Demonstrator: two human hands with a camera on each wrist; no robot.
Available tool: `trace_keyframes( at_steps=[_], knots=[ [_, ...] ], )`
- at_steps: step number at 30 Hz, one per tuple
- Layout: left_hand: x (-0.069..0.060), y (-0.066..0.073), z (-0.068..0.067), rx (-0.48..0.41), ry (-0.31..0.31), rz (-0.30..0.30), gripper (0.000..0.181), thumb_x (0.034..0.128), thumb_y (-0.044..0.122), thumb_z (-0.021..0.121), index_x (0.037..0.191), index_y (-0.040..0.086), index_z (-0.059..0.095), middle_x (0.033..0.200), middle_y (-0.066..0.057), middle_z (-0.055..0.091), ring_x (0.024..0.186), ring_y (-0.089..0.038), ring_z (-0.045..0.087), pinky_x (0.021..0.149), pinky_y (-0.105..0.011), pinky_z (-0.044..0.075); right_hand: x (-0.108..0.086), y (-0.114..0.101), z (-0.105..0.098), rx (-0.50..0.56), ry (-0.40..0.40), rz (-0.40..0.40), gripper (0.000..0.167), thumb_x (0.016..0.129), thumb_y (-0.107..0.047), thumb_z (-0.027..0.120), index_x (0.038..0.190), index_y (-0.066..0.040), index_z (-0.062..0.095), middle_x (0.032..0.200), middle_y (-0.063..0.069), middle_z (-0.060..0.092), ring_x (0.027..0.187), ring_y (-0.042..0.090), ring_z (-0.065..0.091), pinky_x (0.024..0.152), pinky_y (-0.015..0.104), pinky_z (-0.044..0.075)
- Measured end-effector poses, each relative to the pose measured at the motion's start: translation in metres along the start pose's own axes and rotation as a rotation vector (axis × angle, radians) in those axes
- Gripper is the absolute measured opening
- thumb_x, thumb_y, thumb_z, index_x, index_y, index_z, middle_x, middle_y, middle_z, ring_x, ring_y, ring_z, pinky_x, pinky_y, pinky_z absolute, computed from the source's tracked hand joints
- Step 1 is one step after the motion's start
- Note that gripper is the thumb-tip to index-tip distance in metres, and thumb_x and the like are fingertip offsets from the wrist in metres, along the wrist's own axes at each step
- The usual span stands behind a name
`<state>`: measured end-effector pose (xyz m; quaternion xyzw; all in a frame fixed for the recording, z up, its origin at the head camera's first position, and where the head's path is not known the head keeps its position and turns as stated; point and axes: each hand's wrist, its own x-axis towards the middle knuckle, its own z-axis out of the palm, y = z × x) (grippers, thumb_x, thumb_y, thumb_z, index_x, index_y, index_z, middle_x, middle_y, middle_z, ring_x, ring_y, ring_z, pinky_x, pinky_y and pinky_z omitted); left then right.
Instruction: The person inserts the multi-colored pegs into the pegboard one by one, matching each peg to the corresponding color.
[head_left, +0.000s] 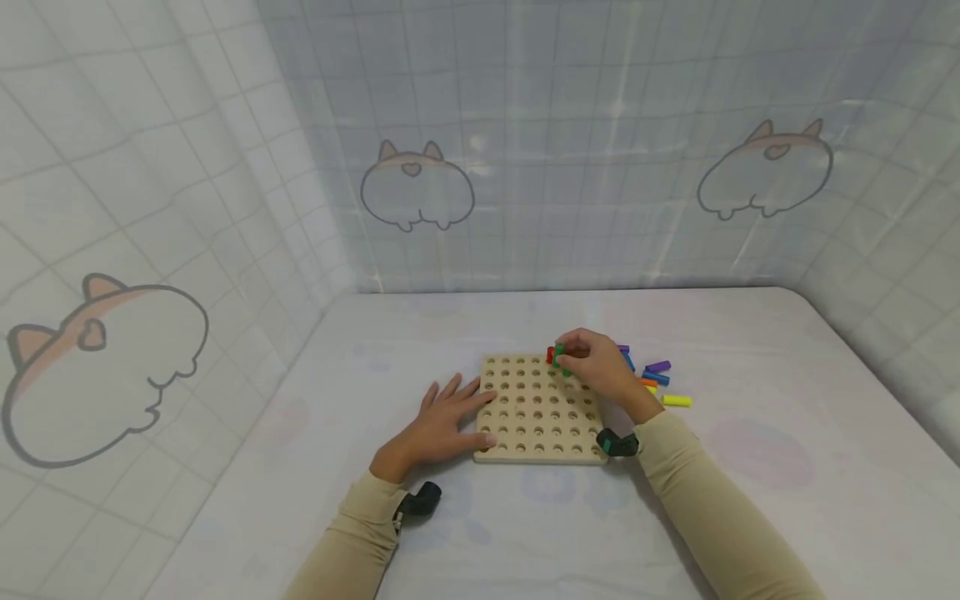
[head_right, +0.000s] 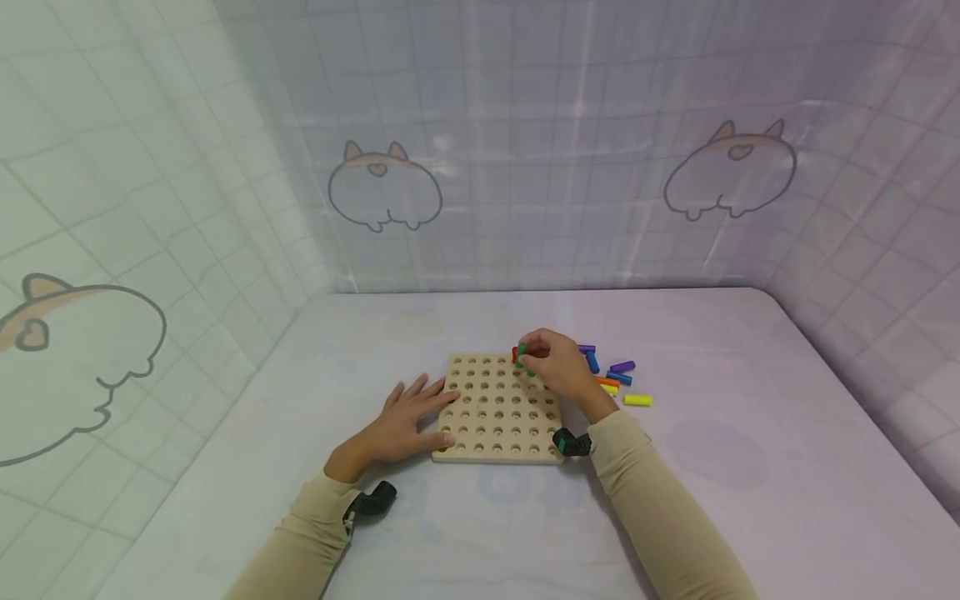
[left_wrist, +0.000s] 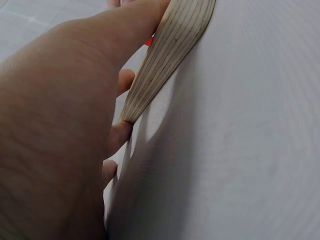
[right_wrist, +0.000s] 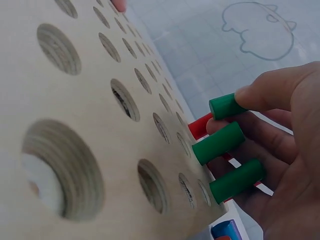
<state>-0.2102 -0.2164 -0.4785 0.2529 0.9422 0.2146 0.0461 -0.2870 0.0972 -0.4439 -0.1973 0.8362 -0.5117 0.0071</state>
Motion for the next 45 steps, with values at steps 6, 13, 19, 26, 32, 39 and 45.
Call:
trace_keyframes(
  at_steps=[6,13,19,26,32,39,45],
  knots=[
    [-0.0003,0.0014,-0.0016,0.006,0.006,0.006,0.081,0.09,0.072,0.055,0.158,0.033,0.034,0.165,-0.001,0.021,0.153,-0.033,0.002,0.117,-0.062,-0.005,0.0019,0.001,0.0029,-0.084,-0.002,-0.03,0.022,0.096,-0.02,0.07,0.116,-0.01,0.068,0.107,0.005,0.07,0.101,0.022,0.067,0.085,0.042,0.055],
    [-0.002,0.0029,-0.0018,0.001,0.006,0.0,0.08,0.0901,0.071,0.056,0.157,0.033,0.036,0.165,-0.002,0.022,0.153,-0.033,0.003,0.116,-0.062,-0.006,0.0016,0.0009,0.0061,-0.203,0.001,-0.069,0.018,0.095,-0.016,0.071,0.112,-0.012,0.07,0.102,0.001,0.071,0.095,0.018,0.067,0.084,0.041,0.055],
    [-0.0003,0.004,-0.0019,0.005,0.016,0.011,0.079,0.0902,0.07,0.056,0.157,0.031,0.037,0.164,-0.004,0.024,0.153,-0.035,0.004,0.116,-0.063,-0.004,0.0021,0.0047,0.0055,-0.258,-0.016,-0.092,0.02,0.095,-0.017,0.071,0.114,-0.012,0.07,0.103,0.0,0.071,0.095,0.018,0.066,0.084,0.042,0.054],
    [0.0021,0.0025,-0.0008,0.014,0.015,0.004,0.081,0.0891,0.074,0.054,0.157,0.034,0.034,0.165,-0.001,0.021,0.153,-0.032,0.003,0.117,-0.061,-0.004,0.0029,0.0044,0.0042,-0.295,-0.023,-0.095,0.021,0.095,-0.019,0.071,0.115,-0.013,0.07,0.105,0.001,0.071,0.098,0.02,0.066,0.086,0.044,0.053],
    [-0.001,0.0024,-0.0004,0.006,0.013,-0.003,0.08,0.0898,0.072,0.054,0.157,0.034,0.035,0.165,-0.002,0.022,0.153,-0.032,0.003,0.117,-0.061,-0.005,0.0026,0.0046,0.0062,-0.31,-0.042,-0.105,0.023,0.096,-0.02,0.07,0.118,-0.013,0.069,0.106,0.001,0.071,0.101,0.021,0.066,0.087,0.045,0.054],
    [-0.0026,0.0032,-0.0012,0.002,0.017,0.011,0.079,0.0908,0.071,0.055,0.157,0.033,0.035,0.165,-0.003,0.023,0.153,-0.033,0.004,0.117,-0.061,-0.005,0.002,0.0047,0.0074,-0.325,-0.04,-0.108,0.023,0.097,-0.021,0.069,0.118,-0.013,0.07,0.108,0.002,0.071,0.102,0.023,0.066,0.086,0.046,0.054],
    [-0.0027,0.003,-0.0012,0.01,0.032,0.027,0.079,0.0911,0.07,0.055,0.157,0.03,0.037,0.164,-0.005,0.025,0.153,-0.035,0.006,0.116,-0.064,-0.003,-0.0004,0.0029,0.0052,-0.29,-0.032,-0.092,0.021,0.097,-0.019,0.069,0.117,-0.013,0.07,0.108,0.001,0.071,0.103,0.021,0.065,0.089,0.046,0.053]
  ],
)
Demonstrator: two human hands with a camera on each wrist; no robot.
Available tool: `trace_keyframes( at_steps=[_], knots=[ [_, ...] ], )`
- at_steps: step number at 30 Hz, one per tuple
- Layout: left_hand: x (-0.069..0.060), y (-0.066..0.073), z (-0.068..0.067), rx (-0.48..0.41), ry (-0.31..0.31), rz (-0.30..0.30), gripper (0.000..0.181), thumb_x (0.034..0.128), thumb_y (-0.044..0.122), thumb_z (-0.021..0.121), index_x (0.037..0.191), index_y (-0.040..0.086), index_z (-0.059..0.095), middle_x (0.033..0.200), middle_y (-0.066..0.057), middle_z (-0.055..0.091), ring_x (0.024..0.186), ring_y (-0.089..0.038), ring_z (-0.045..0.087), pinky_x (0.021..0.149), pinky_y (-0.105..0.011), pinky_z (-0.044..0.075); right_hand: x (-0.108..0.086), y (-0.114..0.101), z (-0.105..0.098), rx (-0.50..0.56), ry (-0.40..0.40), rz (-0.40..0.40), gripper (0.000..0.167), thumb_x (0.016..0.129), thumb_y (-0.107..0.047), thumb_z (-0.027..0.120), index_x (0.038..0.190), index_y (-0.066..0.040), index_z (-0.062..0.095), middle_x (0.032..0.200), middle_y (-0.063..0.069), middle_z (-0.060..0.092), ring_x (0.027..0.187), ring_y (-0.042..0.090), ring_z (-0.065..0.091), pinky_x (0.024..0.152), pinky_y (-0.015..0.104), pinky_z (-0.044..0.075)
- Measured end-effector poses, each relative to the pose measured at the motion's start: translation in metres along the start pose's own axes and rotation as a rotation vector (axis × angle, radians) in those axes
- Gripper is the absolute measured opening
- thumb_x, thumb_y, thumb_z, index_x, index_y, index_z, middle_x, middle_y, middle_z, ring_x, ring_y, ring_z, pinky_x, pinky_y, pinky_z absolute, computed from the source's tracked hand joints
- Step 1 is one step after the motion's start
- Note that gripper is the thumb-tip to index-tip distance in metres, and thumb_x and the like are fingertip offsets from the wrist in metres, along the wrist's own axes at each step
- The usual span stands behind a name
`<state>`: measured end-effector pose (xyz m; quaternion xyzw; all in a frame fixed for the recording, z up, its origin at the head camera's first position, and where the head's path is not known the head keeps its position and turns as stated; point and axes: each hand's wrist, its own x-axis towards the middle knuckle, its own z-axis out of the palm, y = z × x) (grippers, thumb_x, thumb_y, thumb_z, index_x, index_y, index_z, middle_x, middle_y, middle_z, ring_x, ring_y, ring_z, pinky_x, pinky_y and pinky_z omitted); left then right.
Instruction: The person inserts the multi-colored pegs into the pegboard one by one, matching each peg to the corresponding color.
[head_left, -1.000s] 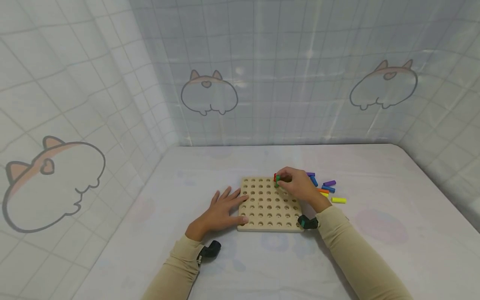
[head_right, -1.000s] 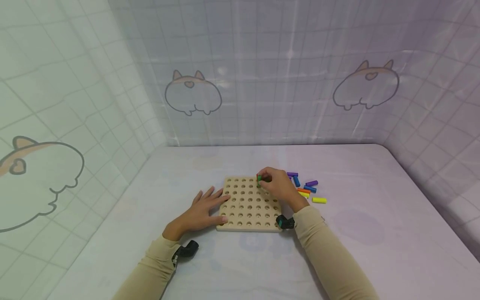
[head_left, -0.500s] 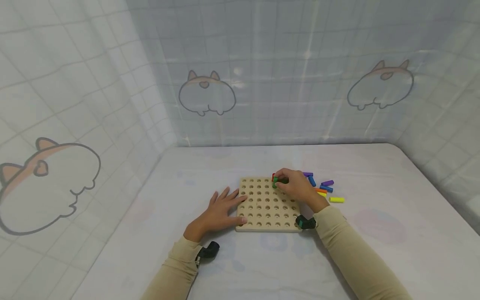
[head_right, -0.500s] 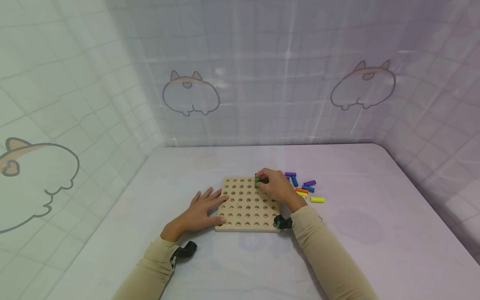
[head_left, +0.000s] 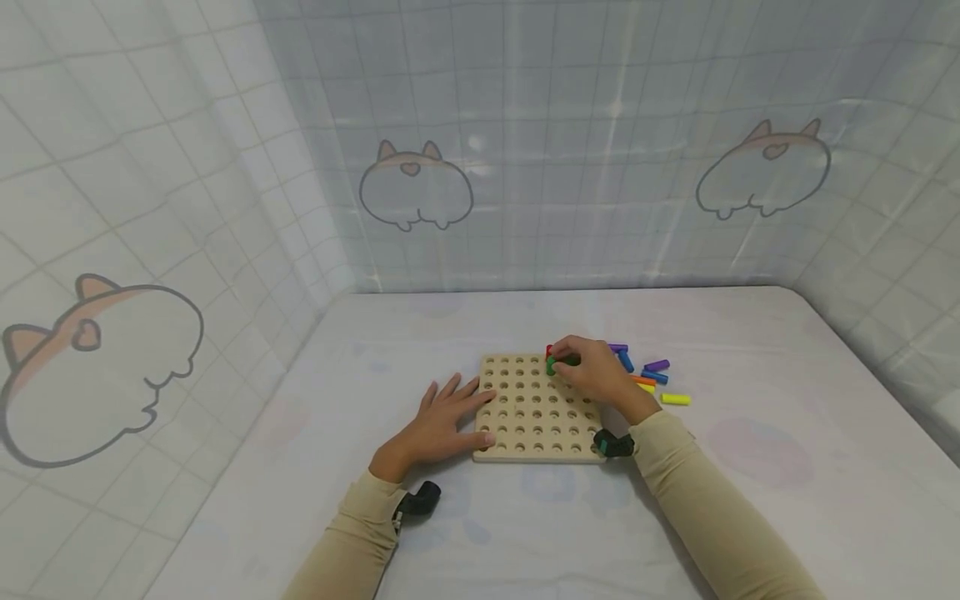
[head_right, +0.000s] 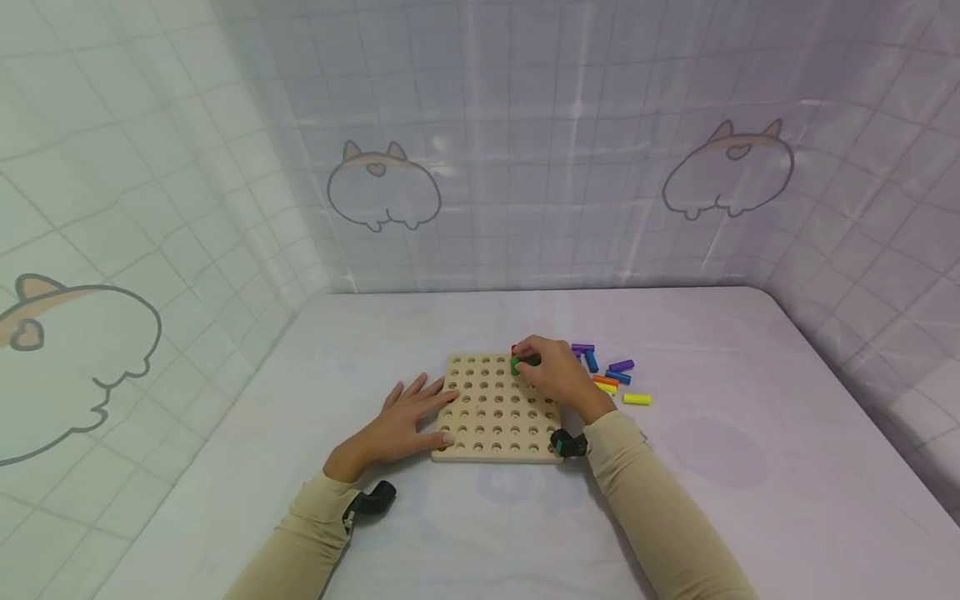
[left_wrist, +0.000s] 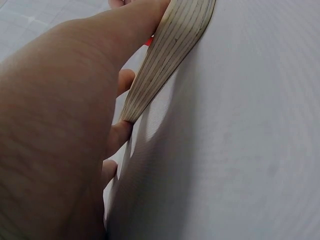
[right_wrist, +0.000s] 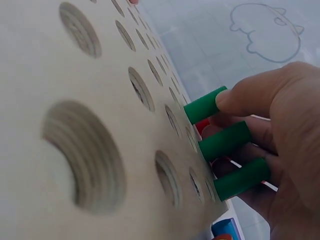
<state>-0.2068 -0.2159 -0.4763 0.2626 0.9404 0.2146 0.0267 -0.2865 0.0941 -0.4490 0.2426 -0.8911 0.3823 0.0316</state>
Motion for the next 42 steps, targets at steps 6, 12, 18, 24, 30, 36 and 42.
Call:
trace_keyframes(
  at_steps=[6,12,18,24,30,36,42],
  knots=[
    [0.001,-0.001,0.001,0.001,0.001,0.003,0.08,0.0906,0.071,0.055,0.157,0.031,0.037,0.164,-0.005,0.025,0.153,-0.035,0.006,0.116,-0.064,-0.003,-0.004,0.001,-0.005,0.051,0.068,-0.008,0.015,0.097,-0.018,0.069,0.112,-0.015,0.071,0.105,-0.002,0.072,0.098,0.018,0.067,0.084,0.042,0.055],
    [0.0,-0.001,0.001,-0.005,-0.005,-0.006,0.08,0.0903,0.07,0.056,0.157,0.031,0.037,0.164,-0.004,0.025,0.153,-0.034,0.005,0.116,-0.063,-0.004,-0.008,0.001,-0.016,0.089,0.172,-0.063,0.015,0.096,-0.012,0.07,0.111,-0.01,0.071,0.105,0.003,0.073,0.095,0.022,0.069,0.082,0.042,0.056],
    [0.003,-0.002,0.003,0.02,-0.027,-0.022,0.081,0.0901,0.073,0.053,0.158,0.035,0.033,0.165,0.0,0.021,0.153,-0.031,0.002,0.117,-0.06,-0.006,-0.018,0.008,-0.033,0.118,0.215,-0.042,0.021,0.096,-0.012,0.07,0.117,-0.006,0.069,0.108,0.008,0.072,0.096,0.024,0.07,0.082,0.038,0.057],
    [0.003,0.0,0.002,0.021,-0.021,-0.031,0.08,0.0902,0.071,0.055,0.158,0.033,0.035,0.165,-0.002,0.022,0.153,-0.032,0.003,0.117,-0.061,-0.005,-0.036,0.013,-0.051,0.122,0.199,0.024,0.025,0.097,-0.014,0.069,0.121,-0.005,0.066,0.11,0.01,0.071,0.098,0.025,0.069,0.08,0.025,0.056],
    [0.001,0.001,0.002,0.02,-0.031,-0.042,0.08,0.0898,0.072,0.055,0.157,0.032,0.036,0.164,-0.003,0.024,0.153,-0.033,0.004,0.117,-0.061,-0.006,-0.058,0.029,-0.066,0.131,0.174,0.111,0.035,0.099,-0.027,0.067,0.122,0.0,0.066,0.112,0.012,0.07,0.097,0.027,0.067,0.077,0.015,0.052],
    [0.002,-0.002,0.003,0.036,-0.023,-0.04,0.081,0.0895,0.073,0.054,0.158,0.033,0.035,0.165,-0.003,0.023,0.153,-0.032,0.002,0.117,-0.06,-0.006,-0.075,0.045,-0.084,0.115,0.197,0.095,0.033,0.099,-0.023,0.067,0.121,0.003,0.065,0.11,0.015,0.071,0.095,0.023,0.069,0.077,0.013,0.051],
    [0.005,-0.005,0.005,0.032,-0.026,-0.042,0.082,0.0888,0.074,0.054,0.158,0.034,0.034,0.165,-0.001,0.022,0.153,-0.031,0.002,0.117,-0.06,-0.005,-0.088,0.058,-0.095,0.084,0.22,0.144,0.035,0.1,-0.025,0.066,0.123,0.002,0.064,0.112,0.015,0.071,0.095,0.026,0.069,0.075,0.014,0.052]
  ],
)
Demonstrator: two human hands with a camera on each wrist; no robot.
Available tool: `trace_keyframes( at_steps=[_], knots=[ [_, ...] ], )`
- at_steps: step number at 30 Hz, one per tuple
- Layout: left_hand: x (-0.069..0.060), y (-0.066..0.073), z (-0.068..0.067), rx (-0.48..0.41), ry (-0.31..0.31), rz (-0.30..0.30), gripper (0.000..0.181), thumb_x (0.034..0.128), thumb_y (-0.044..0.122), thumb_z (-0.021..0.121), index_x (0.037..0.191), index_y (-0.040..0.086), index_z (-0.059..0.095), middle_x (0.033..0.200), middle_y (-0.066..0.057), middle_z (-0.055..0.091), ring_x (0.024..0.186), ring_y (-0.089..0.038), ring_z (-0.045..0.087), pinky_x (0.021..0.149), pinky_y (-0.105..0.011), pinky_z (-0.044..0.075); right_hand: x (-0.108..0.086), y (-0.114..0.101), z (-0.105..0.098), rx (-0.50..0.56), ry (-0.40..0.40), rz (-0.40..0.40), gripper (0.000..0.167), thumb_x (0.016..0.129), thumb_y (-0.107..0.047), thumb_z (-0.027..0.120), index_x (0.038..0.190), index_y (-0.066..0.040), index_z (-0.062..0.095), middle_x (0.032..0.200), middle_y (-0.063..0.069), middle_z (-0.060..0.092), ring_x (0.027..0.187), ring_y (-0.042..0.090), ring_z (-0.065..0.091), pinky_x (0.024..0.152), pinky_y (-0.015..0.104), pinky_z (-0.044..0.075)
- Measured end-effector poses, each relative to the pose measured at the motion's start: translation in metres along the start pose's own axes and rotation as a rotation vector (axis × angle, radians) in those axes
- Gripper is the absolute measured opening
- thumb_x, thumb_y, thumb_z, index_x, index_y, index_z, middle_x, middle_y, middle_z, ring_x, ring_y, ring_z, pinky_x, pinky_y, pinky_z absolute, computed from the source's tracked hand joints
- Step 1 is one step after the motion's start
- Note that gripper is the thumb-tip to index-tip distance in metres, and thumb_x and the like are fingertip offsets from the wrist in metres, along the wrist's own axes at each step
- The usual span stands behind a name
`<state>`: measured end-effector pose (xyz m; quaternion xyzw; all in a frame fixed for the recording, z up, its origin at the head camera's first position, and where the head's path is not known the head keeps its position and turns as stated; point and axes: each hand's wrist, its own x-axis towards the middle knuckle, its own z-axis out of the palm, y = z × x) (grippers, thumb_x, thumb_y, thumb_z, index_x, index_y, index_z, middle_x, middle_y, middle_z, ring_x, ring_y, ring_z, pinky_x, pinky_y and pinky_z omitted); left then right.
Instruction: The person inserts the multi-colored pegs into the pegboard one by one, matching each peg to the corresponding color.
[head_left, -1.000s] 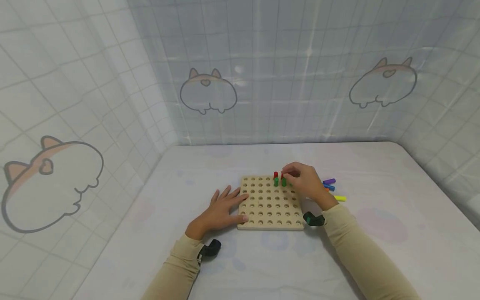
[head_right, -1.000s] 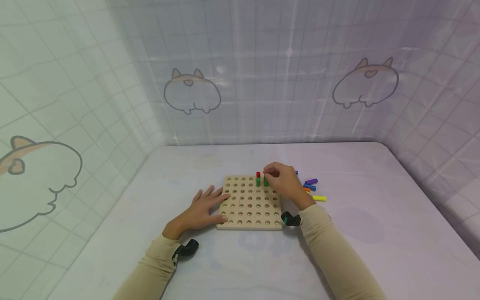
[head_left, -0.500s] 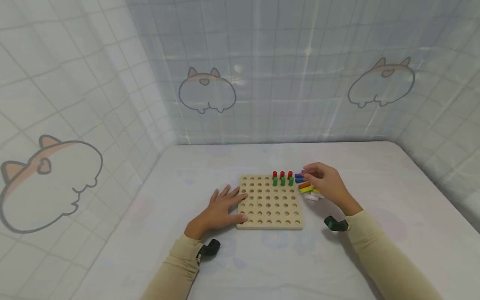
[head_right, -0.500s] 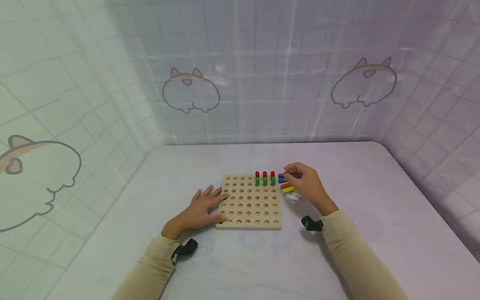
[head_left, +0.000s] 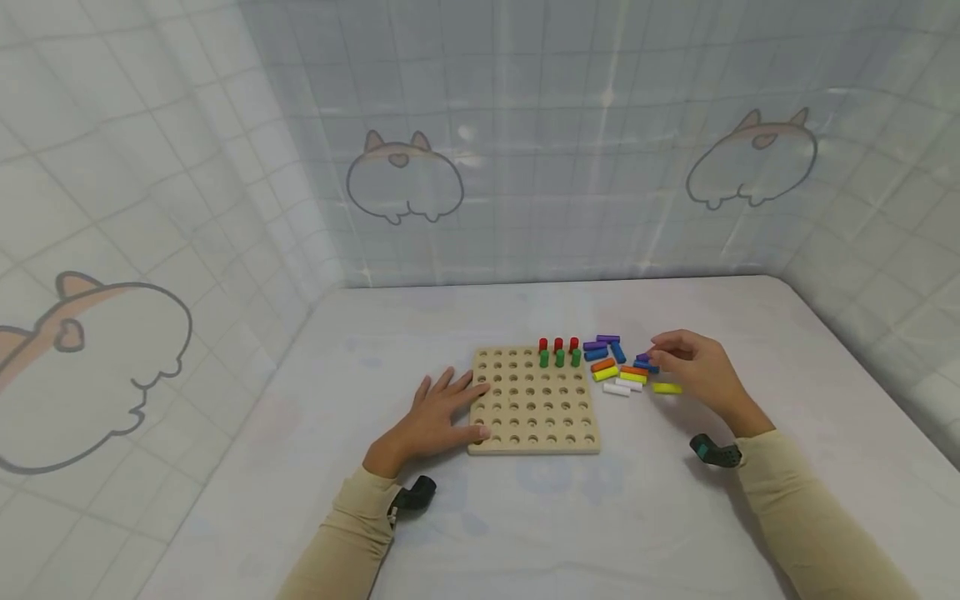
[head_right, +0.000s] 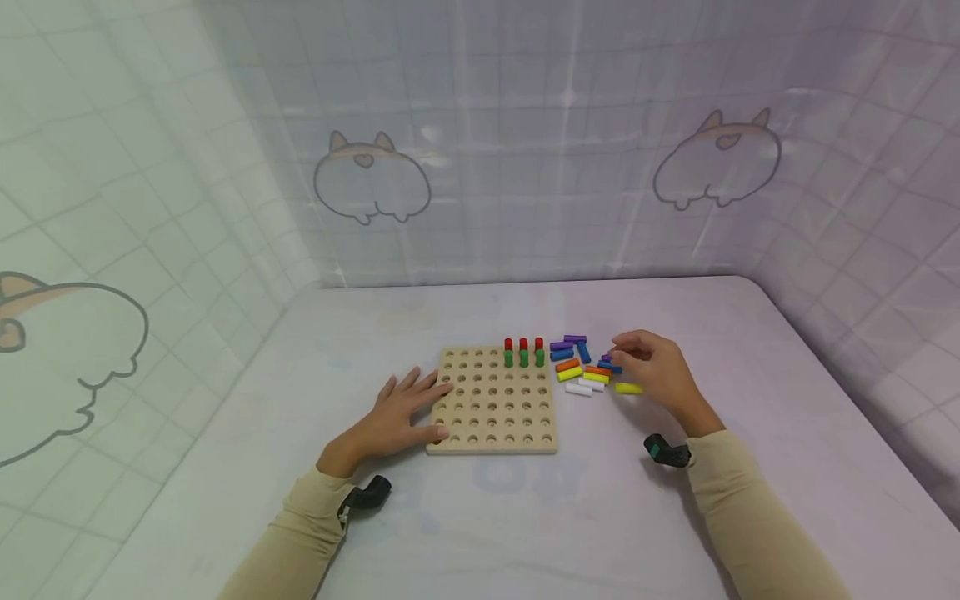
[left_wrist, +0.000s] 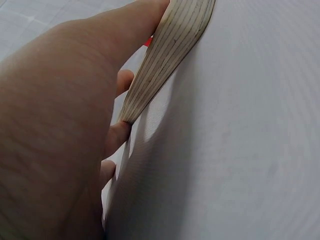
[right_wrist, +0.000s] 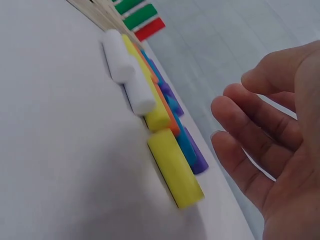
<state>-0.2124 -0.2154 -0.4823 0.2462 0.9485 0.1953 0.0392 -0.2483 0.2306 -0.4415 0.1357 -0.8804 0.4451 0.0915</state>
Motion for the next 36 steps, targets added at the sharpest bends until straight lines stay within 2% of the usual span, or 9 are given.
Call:
trace_keyframes(
  at_steps=[3,7,14,17,21,28,36],
  knots=[
    [0.0,0.0,0.0,-0.005,-0.002,0.004,0.082,0.0888,0.074,0.053,0.158,0.034,0.034,0.165,-0.001,0.022,0.153,-0.031,0.002,0.117,-0.059,-0.006,-0.004,0.004,-0.007,-0.014,-0.001,0.028,0.036,0.101,-0.027,0.065,0.123,0.002,0.064,0.115,0.016,0.07,0.099,0.032,0.068,0.075,0.014,0.052],
    [0.0,0.002,0.001,-0.004,0.003,0.013,0.081,0.0892,0.074,0.053,0.157,0.034,0.035,0.165,-0.002,0.024,0.153,-0.032,0.003,0.117,-0.06,-0.005,-0.01,0.009,-0.015,-0.059,-0.029,0.091,0.039,0.1,-0.034,0.064,0.122,-0.002,0.065,0.118,0.015,0.068,0.105,0.031,0.064,0.078,0.017,0.051],
    [-0.001,0.004,0.001,-0.009,0.009,0.018,0.08,0.0896,0.072,0.055,0.157,0.032,0.037,0.164,-0.004,0.026,0.153,-0.034,0.005,0.117,-0.062,-0.004,-0.014,0.021,-0.02,-0.106,-0.121,0.217,0.043,0.098,-0.044,0.065,0.122,-0.008,0.067,0.121,0.013,0.066,0.113,0.033,0.059,0.091,0.044,0.051],
    [-0.002,0.003,0.002,-0.011,0.005,0.014,0.08,0.0896,0.072,0.055,0.157,0.032,0.037,0.164,-0.004,0.025,0.153,-0.033,0.005,0.117,-0.061,-0.005,-0.015,0.024,-0.019,-0.109,-0.165,0.25,0.043,0.098,-0.043,0.064,0.123,-0.008,0.066,0.123,0.013,0.065,0.117,0.035,0.057,0.095,0.052,0.049],
    [-0.002,0.003,0.001,-0.009,0.004,0.014,0.081,0.0895,0.072,0.055,0.157,0.032,0.036,0.164,-0.004,0.025,0.153,-0.034,0.004,0.117,-0.062,-0.004,-0.015,0.023,-0.02,-0.117,-0.225,0.243,0.036,0.099,-0.034,0.065,0.123,-0.007,0.067,0.123,0.013,0.065,0.117,0.036,0.057,0.096,0.054,0.049],
    [-0.002,0.005,-0.003,-0.017,0.003,0.016,0.081,0.0899,0.071,0.056,0.157,0.032,0.036,0.164,-0.003,0.024,0.153,-0.033,0.004,0.117,-0.061,-0.005,-0.014,0.019,-0.024,-0.165,-0.325,0.18,0.032,0.096,-0.026,0.07,0.122,-0.009,0.068,0.123,0.013,0.066,0.112,0.033,0.06,0.092,0.052,0.052],
    [-0.002,0.003,-0.002,0.001,-0.003,-0.003,0.081,0.0891,0.073,0.054,0.157,0.034,0.035,0.165,-0.003,0.023,0.153,-0.032,0.002,0.117,-0.06,-0.005,-0.011,0.022,-0.021,-0.216,-0.342,0.139,0.03,0.093,-0.02,0.072,0.12,-0.009,0.07,0.122,0.013,0.065,0.108,0.029,0.059,0.092,0.05,0.052]
  ],
)
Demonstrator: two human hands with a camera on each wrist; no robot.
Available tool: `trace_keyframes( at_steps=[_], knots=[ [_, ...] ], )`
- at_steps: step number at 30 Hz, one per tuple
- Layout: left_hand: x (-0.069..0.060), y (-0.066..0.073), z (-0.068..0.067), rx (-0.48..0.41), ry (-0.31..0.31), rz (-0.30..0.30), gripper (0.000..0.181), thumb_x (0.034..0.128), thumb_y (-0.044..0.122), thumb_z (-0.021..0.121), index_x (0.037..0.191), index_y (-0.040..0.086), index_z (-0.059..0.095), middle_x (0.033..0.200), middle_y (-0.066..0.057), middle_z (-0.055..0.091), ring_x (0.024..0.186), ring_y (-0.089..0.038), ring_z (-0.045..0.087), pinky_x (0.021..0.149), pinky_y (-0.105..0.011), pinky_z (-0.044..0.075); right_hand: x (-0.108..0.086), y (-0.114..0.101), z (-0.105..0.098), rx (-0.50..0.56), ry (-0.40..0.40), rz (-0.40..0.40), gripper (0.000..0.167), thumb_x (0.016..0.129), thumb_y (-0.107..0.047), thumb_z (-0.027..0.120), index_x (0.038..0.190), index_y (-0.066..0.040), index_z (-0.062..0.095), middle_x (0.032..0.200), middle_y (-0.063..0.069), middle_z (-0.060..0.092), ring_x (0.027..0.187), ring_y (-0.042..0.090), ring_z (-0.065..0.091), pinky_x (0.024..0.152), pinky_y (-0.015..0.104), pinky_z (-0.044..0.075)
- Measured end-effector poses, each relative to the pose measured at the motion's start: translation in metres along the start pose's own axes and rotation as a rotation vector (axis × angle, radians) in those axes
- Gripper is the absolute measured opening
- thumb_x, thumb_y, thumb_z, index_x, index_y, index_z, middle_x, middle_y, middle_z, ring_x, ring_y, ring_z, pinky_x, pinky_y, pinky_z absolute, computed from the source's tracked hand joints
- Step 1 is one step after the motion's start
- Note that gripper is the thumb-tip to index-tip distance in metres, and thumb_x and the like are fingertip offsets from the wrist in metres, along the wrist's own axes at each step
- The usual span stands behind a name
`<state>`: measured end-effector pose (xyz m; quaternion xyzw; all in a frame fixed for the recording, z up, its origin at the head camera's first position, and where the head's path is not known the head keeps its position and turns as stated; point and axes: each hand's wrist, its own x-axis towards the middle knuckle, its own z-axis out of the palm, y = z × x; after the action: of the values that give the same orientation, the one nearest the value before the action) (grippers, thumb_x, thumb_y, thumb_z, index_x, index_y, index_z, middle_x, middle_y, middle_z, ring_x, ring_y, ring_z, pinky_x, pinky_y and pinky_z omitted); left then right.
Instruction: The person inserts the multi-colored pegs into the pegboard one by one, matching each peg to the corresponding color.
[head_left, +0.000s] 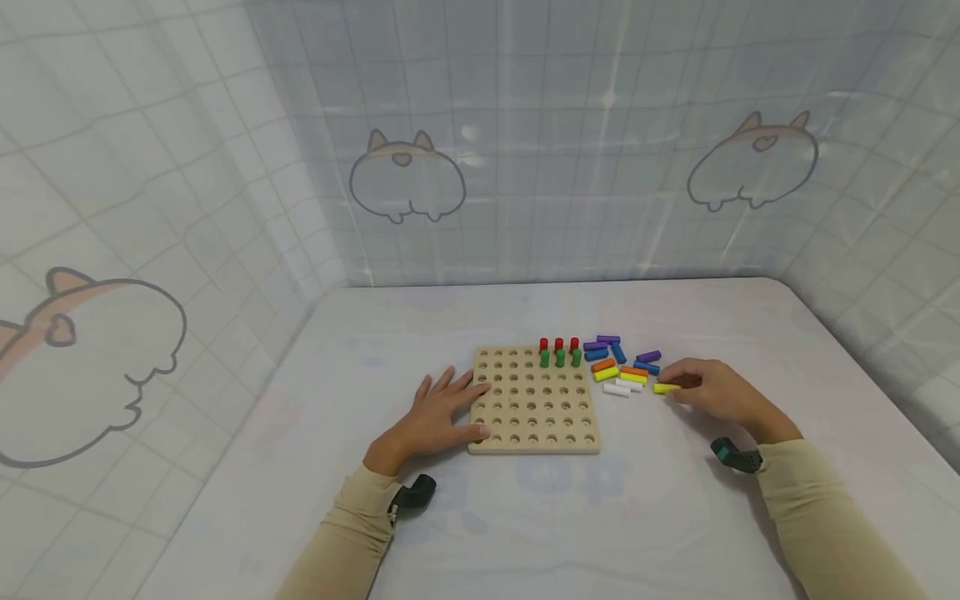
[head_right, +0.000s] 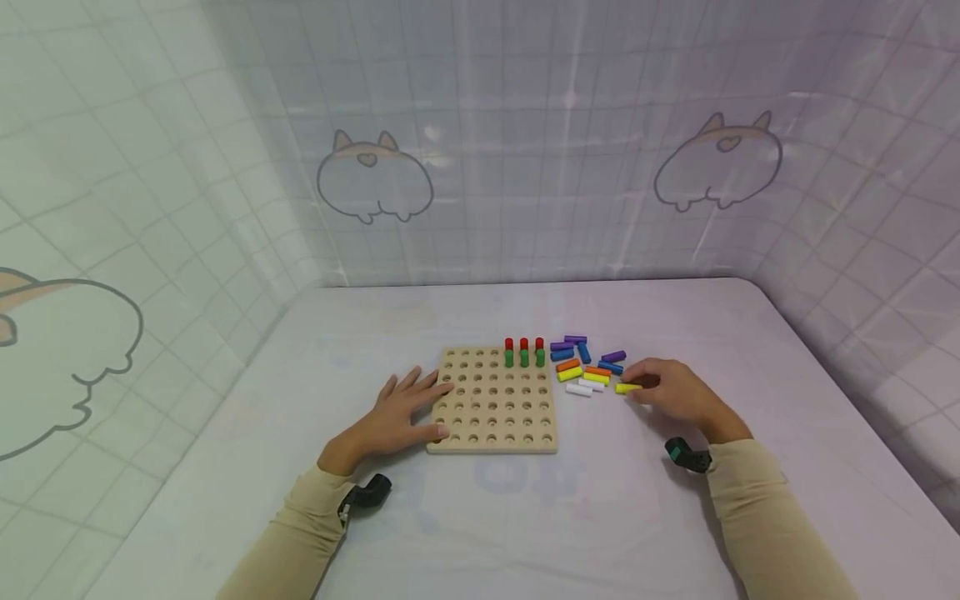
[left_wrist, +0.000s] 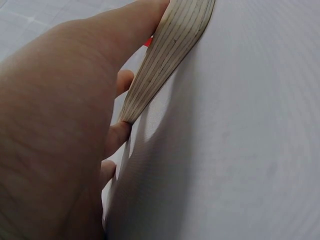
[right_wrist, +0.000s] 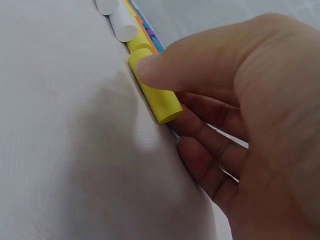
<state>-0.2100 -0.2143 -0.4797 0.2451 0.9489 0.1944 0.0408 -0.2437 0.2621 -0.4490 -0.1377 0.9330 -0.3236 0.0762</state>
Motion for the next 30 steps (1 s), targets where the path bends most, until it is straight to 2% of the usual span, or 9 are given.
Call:
trace_keyframes(
  at_steps=[12,16,23,30],
  knots=[
    [-0.001,-0.0007,-0.0008,-0.016,0.019,0.015,0.081,0.0894,0.072,0.056,0.157,0.032,0.037,0.164,-0.004,0.025,0.153,-0.034,0.004,0.117,-0.062,-0.005,0.0032,-0.0008,0.005,-0.04,0.048,-0.025,0.02,0.092,-0.015,0.071,0.112,-0.01,0.073,0.119,0.011,0.066,0.108,0.031,0.058,0.092,0.052,0.051],
    [-0.0021,0.0009,-0.0014,-0.02,0.015,0.015,0.08,0.0896,0.071,0.056,0.157,0.032,0.037,0.164,-0.004,0.024,0.153,-0.033,0.004,0.117,-0.061,-0.005,0.0024,0.0,0.0066,-0.035,0.061,-0.005,0.019,0.094,-0.016,0.069,0.112,-0.01,0.073,0.118,0.013,0.066,0.106,0.03,0.058,0.092,0.053,0.05],
    [-0.0019,0.0014,-0.0013,-0.016,0.002,0.007,0.081,0.0894,0.073,0.055,0.157,0.033,0.035,0.165,-0.002,0.023,0.153,-0.032,0.003,0.117,-0.061,-0.006,0.0022,-0.0032,0.0063,-0.017,0.081,0.048,0.034,0.098,-0.03,0.067,0.121,-0.006,0.07,0.12,0.016,0.065,0.106,0.032,0.058,0.091,0.052,0.051],
    [-0.0032,0.0027,-0.0035,-0.016,0.001,0.003,0.081,0.0897,0.072,0.055,0.158,0.033,0.035,0.165,-0.002,0.023,0.153,-0.032,0.003,0.117,-0.061,-0.006,0.0052,-0.0077,0.0079,0.052,0.169,0.047,0.041,0.101,-0.036,0.061,0.128,-0.005,0.065,0.127,0.018,0.063,0.116,0.038,0.057,0.096,0.057,0.048]
  ],
)
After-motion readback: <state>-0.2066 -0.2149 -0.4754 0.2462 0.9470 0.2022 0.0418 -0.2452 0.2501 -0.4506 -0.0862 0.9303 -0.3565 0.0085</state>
